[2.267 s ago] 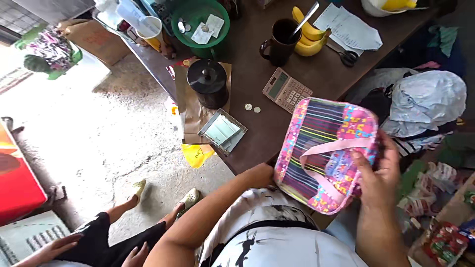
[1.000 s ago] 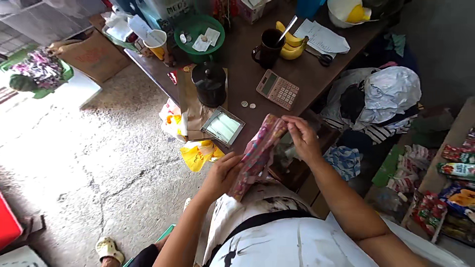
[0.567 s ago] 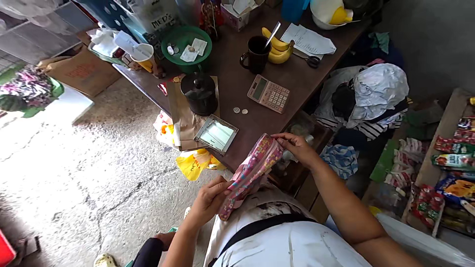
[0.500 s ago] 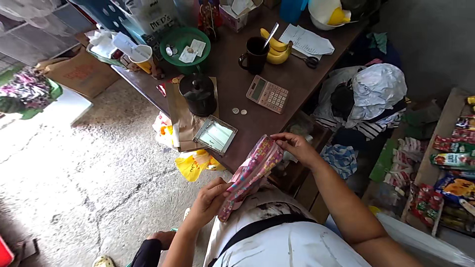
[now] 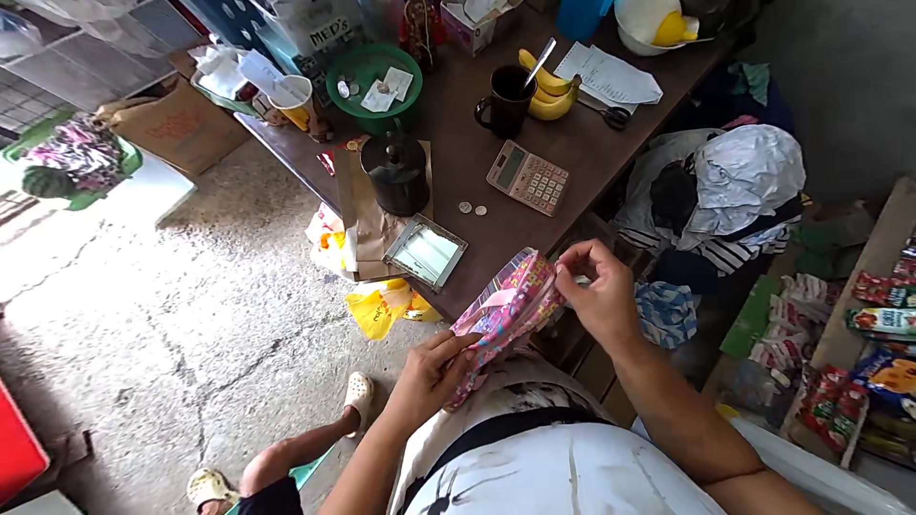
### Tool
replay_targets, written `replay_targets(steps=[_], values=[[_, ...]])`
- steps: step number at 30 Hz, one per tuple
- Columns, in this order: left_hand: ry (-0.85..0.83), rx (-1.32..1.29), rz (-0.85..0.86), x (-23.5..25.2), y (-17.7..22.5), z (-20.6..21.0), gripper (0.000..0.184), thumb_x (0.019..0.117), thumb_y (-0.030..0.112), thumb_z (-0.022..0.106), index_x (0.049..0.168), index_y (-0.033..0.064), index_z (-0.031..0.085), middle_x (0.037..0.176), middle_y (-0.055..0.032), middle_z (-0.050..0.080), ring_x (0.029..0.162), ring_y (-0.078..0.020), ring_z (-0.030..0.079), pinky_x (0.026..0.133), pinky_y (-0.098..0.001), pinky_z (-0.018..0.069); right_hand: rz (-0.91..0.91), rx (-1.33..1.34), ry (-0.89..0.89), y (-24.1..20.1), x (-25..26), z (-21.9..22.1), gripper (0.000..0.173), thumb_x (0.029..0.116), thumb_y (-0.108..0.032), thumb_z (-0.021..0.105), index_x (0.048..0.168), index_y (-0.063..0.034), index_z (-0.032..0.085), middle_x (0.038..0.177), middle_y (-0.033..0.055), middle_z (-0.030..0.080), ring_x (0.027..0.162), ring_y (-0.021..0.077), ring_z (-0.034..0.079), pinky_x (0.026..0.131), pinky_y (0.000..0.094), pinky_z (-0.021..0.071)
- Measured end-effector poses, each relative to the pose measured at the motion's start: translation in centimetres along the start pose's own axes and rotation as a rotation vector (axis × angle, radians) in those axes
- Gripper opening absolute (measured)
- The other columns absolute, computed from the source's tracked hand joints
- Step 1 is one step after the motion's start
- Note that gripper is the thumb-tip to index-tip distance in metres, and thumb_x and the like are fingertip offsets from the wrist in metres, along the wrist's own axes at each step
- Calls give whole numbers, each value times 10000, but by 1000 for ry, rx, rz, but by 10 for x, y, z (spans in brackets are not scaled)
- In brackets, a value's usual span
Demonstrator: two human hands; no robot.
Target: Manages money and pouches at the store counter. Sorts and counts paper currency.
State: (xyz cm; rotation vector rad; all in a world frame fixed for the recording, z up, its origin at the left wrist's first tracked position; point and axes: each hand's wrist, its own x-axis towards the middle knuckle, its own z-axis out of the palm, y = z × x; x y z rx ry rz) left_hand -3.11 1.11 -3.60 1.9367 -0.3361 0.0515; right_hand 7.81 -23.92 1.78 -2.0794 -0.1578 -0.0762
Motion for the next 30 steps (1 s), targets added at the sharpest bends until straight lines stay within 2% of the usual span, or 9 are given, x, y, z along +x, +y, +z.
replay_targets(steps=[3,7,9,11,14,21,24,26,30], values=[[94,31,-25,6,7,9,288,1039,181,544,1128,-15,735,807,-72,628,688,0,552,661,-107,460,-301,-108,11,-20,-23,15,99,864,-115,683,906,-35,723,875,60,726,853,126,689,790,304,574],[159,33,-125,30,15,18,314,1057,166,500,1125,-32,734,880,-82,690,789,-29,630,756,-159,516,-624,-159,-46,-12,-41,55,41,901,-117,674,889,-97,707,860,47,735,883,163,699,918,331,532],[123,-85,-257,44,14,17,313,1068,171,481,1096,-20,727,912,-45,702,828,-12,642,788,-182,527,-754,-151,-110,-6,-47,69,57,929,-116,657,894,-90,695,849,56,726,883,180,699,946,327,526],[94,-314,-431,56,11,14,286,1076,176,477,1113,8,706,885,29,702,788,15,648,752,-191,550,-870,-147,-177,0,-48,74,89,971,-124,628,926,-80,691,866,65,724,903,193,700,977,321,518],[101,-562,-553,63,8,13,250,1080,138,466,1156,30,678,839,53,700,708,3,640,678,-190,550,-992,-104,-248,6,-46,74,116,1003,-106,590,948,-72,686,879,77,720,919,207,696,992,323,510],[-8,-432,-470,70,6,8,243,1072,170,507,1212,49,666,824,63,665,643,35,568,615,-149,491,-1041,-83,-435,-2,-49,70,141,988,-43,577,950,-73,710,880,72,734,892,206,702,934,329,527],[-84,-231,-326,71,-2,0,259,1062,185,536,1208,31,685,951,9,709,795,17,637,773,-183,543,-914,-195,-346,5,-31,60,147,1011,-224,616,1019,-109,707,1006,79,733,1010,217,686,965,365,515],[-87,-82,-254,71,-4,-5,265,1052,185,543,1209,34,693,969,-26,708,798,-20,638,778,-221,547,-781,-311,-314,18,-16,49,298,1027,-352,579,1038,-96,732,1063,93,740,1071,240,694,991,417,531],[82,123,-205,70,-10,-7,345,1015,170,569,1347,101,636,816,-31,655,632,-98,578,603,-297,520,-713,-441,-336,35,-8,23,415,1074,-342,470,873,-75,717,816,80,688,821,234,669,836,394,522]])
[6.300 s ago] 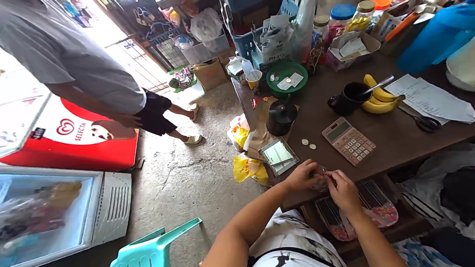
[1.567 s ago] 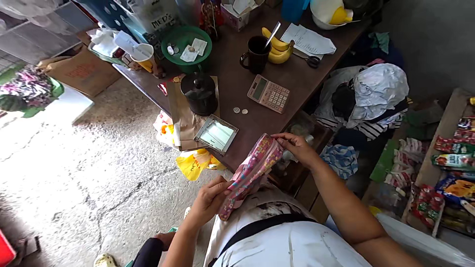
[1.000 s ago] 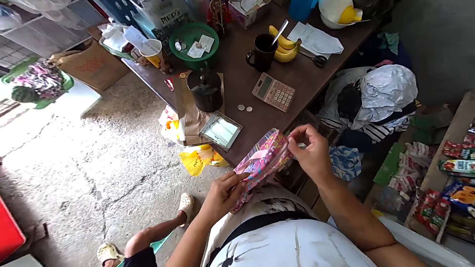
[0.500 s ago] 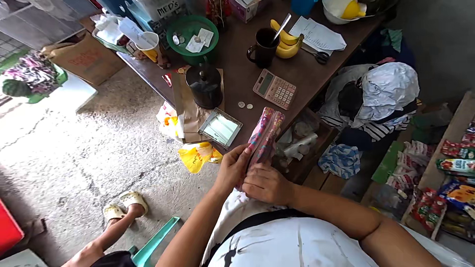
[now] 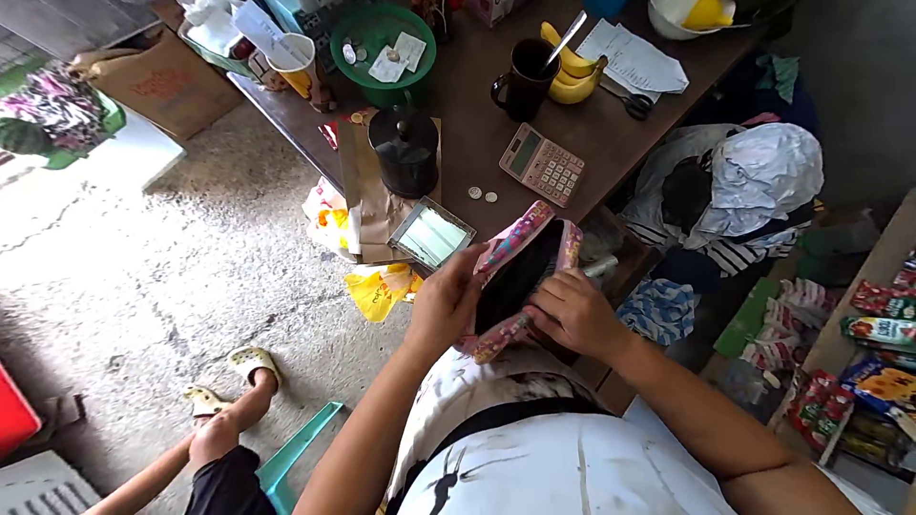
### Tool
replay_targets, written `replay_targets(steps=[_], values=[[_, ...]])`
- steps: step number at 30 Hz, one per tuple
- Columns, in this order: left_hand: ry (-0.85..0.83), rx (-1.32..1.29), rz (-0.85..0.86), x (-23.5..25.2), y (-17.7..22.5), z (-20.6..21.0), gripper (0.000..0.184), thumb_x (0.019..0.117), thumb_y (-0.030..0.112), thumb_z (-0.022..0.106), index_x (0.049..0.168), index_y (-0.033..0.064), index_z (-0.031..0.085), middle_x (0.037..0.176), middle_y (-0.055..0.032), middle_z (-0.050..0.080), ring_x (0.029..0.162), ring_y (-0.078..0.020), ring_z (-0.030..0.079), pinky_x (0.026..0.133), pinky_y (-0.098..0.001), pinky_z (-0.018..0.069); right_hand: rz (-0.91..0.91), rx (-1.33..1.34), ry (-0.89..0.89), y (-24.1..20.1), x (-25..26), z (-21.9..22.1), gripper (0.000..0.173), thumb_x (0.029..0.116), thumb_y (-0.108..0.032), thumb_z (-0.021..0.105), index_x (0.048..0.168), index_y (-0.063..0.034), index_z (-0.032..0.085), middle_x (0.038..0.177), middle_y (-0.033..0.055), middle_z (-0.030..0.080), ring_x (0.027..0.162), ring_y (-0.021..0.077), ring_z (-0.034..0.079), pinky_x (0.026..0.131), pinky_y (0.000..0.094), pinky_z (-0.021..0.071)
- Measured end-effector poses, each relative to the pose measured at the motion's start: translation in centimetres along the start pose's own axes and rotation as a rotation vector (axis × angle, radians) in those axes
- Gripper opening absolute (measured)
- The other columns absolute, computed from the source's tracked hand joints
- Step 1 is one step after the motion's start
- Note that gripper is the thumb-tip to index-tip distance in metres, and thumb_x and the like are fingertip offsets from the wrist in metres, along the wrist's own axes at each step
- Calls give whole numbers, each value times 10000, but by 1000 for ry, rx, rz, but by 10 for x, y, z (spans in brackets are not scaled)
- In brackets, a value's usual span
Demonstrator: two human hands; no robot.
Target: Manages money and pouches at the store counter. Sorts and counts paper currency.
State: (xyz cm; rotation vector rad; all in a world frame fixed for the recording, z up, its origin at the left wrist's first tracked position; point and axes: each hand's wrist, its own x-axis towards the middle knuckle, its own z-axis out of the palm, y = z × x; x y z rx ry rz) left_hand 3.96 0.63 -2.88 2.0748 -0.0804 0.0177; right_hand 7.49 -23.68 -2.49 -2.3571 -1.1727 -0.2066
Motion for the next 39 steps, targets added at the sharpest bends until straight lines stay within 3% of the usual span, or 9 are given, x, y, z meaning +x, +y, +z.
replay_targets(steps=[7,11,15,19,22,27,32,36,39], values=[[24,237,231,4,14,17,239,936,56,573,946,138,797,1349,-161,623,1136,-331,637,872,-520,535,228,26,-130,-6,6,-13,266,997,-130,597,1199,-6,717,1139,184,695,960,307,720,802,407,616],[6,377,209,3,19,21,167,921,193,638,960,108,776,1314,-145,640,865,-274,702,655,-465,578,183,-69,-170,-6,17,-15,352,912,-147,719,1252,-59,704,1162,201,647,1057,380,642,841,477,573],[-10,473,152,-2,23,22,181,953,147,667,1094,140,781,1333,-144,640,770,-309,716,546,-489,562,-1,-56,-297,11,13,-24,157,892,-207,639,964,-105,734,995,113,711,1097,343,654,1069,595,413],[176,527,155,-5,12,24,223,908,-2,625,1034,88,785,1093,-173,710,832,-355,716,575,-494,555,17,174,-445,14,-6,-28,287,995,-202,455,848,-40,641,667,106,618,646,281,667,600,458,528],[253,522,192,-6,5,26,218,893,-6,606,1003,61,783,1073,-179,708,827,-347,706,570,-468,538,278,169,-408,7,-10,-29,258,1037,-193,557,1095,24,683,940,224,685,735,346,716,649,482,604],[172,477,249,-5,10,31,247,899,1,595,1034,76,788,1087,-178,707,824,-335,710,578,-453,554,429,36,-719,-3,17,-20,397,987,-37,615,1375,-122,627,1329,227,620,1021,443,689,816,580,574],[52,304,305,-7,14,32,244,931,26,572,1021,79,792,1064,-152,697,826,-260,695,676,-403,583,228,-78,-360,11,1,-4,123,936,-23,642,894,-40,756,726,183,690,630,390,690,514,538,535],[-19,149,362,4,38,47,254,945,36,570,1050,100,792,1027,-133,683,777,-200,660,665,-343,567,259,10,-141,18,-29,-61,174,961,-65,604,998,-86,773,951,123,744,761,284,732,633,465,607],[-33,101,399,23,67,75,254,917,9,602,1057,105,790,1053,-148,686,803,-238,695,618,-381,579,348,98,51,32,-60,-117,210,988,-147,600,1080,-85,778,1123,119,743,1058,180,708,920,321,584]])
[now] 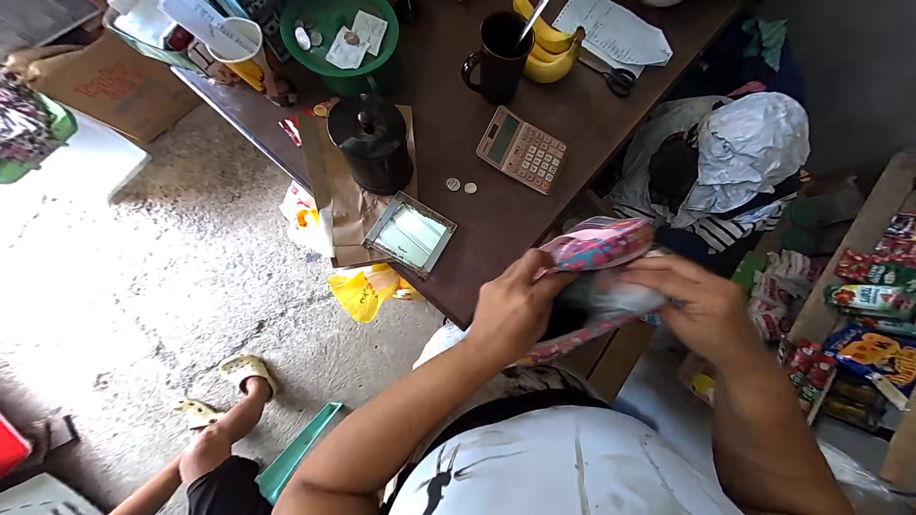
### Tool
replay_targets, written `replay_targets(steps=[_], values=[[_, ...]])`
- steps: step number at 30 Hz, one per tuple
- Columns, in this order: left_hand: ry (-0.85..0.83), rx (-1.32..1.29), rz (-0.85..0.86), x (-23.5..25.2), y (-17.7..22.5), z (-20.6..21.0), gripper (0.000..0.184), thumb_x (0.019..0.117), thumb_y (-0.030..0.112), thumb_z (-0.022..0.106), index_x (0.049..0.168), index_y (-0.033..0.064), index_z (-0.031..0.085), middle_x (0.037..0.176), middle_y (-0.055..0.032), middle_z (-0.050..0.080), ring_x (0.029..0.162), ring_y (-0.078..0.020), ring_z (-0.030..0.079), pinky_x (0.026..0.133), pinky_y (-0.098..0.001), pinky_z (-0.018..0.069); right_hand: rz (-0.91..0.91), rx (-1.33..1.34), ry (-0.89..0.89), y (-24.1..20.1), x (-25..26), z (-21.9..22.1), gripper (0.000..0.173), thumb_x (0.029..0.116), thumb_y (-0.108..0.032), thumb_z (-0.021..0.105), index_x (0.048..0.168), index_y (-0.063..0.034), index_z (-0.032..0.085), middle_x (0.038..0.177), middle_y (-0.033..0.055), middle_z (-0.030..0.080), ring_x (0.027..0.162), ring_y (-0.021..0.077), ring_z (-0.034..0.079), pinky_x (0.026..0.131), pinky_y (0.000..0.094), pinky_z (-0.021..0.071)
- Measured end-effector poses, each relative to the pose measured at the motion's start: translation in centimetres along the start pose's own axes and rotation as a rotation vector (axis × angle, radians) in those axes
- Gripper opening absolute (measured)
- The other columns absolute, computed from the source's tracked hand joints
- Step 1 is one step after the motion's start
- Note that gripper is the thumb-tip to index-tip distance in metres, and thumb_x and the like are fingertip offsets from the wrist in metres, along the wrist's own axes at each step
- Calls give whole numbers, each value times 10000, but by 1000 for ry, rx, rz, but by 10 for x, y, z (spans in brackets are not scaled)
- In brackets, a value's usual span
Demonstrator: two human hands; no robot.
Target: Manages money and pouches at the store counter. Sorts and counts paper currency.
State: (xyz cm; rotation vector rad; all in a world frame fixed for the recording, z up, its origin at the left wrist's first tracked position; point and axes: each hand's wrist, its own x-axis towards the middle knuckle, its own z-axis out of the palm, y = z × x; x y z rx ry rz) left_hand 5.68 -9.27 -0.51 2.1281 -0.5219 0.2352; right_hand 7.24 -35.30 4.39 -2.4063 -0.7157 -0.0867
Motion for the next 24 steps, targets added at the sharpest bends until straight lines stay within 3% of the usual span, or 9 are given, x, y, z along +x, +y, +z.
replay_targets(steps=[5,9,11,14,16,18,20,22,24], values=[[-93,124,31,61,16,54,275,859,-57,683,1085,72,771,1130,-168,665,863,-318,701,563,-431,572,32,29,554,28,-38,-58,141,934,-90,653,1037,-117,746,1099,-17,724,1121,111,661,1008,319,537],[-279,254,208,60,12,108,292,888,34,693,1171,90,741,1261,-168,649,926,-347,688,597,-444,559,168,227,1041,34,-63,-60,213,893,83,502,996,-25,654,1080,35,701,1113,194,661,1010,416,544],[-723,189,224,39,-3,136,420,996,85,568,1411,145,596,1554,-171,456,1226,-407,585,852,-551,517,287,367,1110,36,-68,-51,192,972,-51,439,1097,-61,584,1105,-16,677,1114,141,646,995,386,544],[-1398,45,-35,28,-33,153,421,1072,261,509,1415,27,580,1672,-148,287,1534,-399,262,1185,-700,186,421,546,1071,43,-67,-29,196,983,-152,500,1133,-60,587,1078,-20,674,1052,126,658,940,370,571],[-1301,-27,-97,26,-53,144,350,1065,208,513,1317,9,652,1574,-180,447,1476,-394,378,1187,-672,223,498,672,1021,51,-67,-8,194,994,-143,476,1139,-68,581,1078,-16,678,1030,119,664,927,351,575],[-891,-173,-154,23,-65,126,318,1024,130,538,1288,16,673,1386,-206,619,1314,-380,572,1112,-611,401,625,824,977,51,-64,14,226,996,-100,411,1193,-60,513,1043,-19,677,988,100,677,909,337,585],[-541,-370,-147,23,-69,109,482,921,231,730,1326,-9,629,1404,-223,582,1291,-354,575,1073,-566,459,752,918,867,38,-49,34,182,1018,-126,409,1167,-89,507,943,-56,692,894,63,688,843,303,599],[-456,-646,-205,28,-62,82,812,836,318,812,1486,-9,450,1503,-163,489,1331,-220,540,1097,-421,483,889,955,641,21,-31,50,199,1055,-160,377,1173,-71,510,894,-65,676,815,39,675,769,262,598],[-402,-901,-414,25,-59,59,666,895,197,725,1458,-3,433,1289,-87,643,1121,-115,657,983,-339,559,983,995,411,10,-15,69,229,1061,-172,363,1160,-42,524,790,-47,659,659,38,643,619,225,575]])
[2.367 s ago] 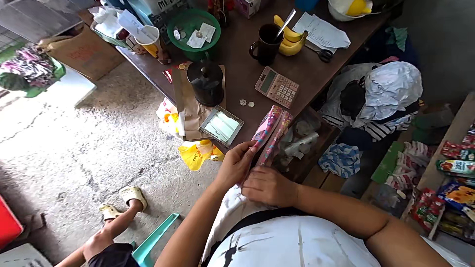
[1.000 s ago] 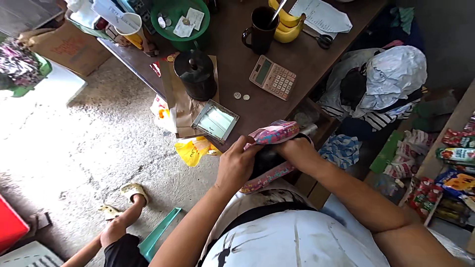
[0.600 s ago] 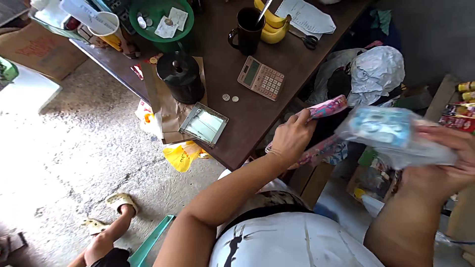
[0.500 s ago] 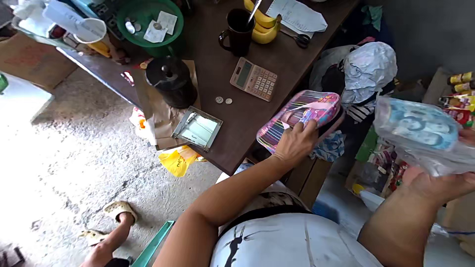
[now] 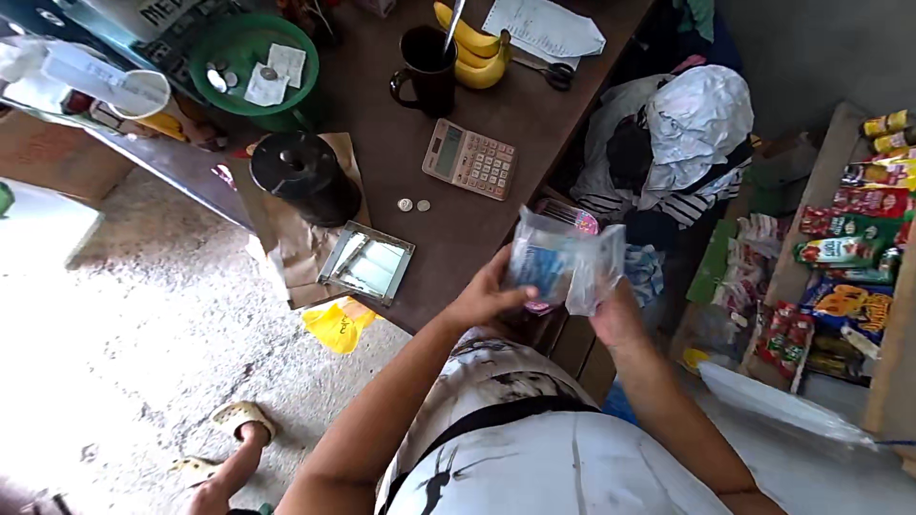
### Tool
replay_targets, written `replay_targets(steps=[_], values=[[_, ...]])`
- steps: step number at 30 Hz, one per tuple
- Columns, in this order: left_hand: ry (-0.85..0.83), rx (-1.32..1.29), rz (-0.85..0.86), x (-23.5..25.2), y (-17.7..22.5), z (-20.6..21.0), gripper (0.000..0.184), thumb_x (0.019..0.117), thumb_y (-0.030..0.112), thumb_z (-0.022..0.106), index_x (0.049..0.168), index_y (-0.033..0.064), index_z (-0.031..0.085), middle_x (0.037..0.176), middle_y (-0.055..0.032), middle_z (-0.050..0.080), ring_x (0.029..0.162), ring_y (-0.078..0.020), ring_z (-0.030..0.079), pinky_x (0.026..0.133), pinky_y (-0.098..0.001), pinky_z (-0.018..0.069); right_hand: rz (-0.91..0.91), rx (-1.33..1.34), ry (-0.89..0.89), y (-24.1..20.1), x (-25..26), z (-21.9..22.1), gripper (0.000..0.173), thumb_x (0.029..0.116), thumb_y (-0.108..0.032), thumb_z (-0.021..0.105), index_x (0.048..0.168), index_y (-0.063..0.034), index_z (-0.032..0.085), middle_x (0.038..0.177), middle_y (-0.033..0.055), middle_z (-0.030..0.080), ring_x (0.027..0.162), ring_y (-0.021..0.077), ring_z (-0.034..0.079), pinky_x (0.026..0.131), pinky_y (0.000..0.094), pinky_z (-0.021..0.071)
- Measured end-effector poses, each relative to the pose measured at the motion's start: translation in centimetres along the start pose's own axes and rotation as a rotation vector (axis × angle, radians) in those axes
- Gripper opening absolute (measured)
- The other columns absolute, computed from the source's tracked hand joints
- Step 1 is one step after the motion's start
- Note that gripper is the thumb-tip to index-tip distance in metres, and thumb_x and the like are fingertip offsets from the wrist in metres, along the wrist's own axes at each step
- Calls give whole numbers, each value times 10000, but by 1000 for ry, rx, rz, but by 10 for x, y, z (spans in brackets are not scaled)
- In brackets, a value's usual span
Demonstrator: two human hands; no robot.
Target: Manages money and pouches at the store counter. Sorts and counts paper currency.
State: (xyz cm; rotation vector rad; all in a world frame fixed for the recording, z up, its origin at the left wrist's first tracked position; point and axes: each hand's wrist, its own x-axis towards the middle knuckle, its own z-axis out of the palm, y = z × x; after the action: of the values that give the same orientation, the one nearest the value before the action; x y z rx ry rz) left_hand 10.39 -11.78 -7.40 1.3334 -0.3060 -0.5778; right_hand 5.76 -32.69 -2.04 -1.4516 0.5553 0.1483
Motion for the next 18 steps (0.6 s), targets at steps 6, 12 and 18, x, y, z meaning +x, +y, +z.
replay_targets(steps=[6,12,18], values=[[362,-123,-140,-47,-19,-30,377,984,55,630,1331,-13,497,1062,-65,717,945,-110,715,888,-326,603,-111,-211,-122,21,26,31,674,1070,-518,240,1559,-56,287,1288,93,601,860,95,659,672,238,540],[444,-83,-68,-77,-22,-42,397,950,38,665,1311,-20,512,1041,-32,726,930,-73,717,877,-285,604,-730,-712,-21,21,35,47,784,818,-434,811,1327,80,509,1535,308,371,1371,378,466,1050,490,480],[389,-126,-14,-98,-27,-57,365,953,47,656,1293,6,529,1060,14,730,964,-57,712,911,-277,595,-942,-563,-161,6,52,32,459,907,-308,742,1274,-109,551,1512,125,439,1350,194,508,1037,360,517]])
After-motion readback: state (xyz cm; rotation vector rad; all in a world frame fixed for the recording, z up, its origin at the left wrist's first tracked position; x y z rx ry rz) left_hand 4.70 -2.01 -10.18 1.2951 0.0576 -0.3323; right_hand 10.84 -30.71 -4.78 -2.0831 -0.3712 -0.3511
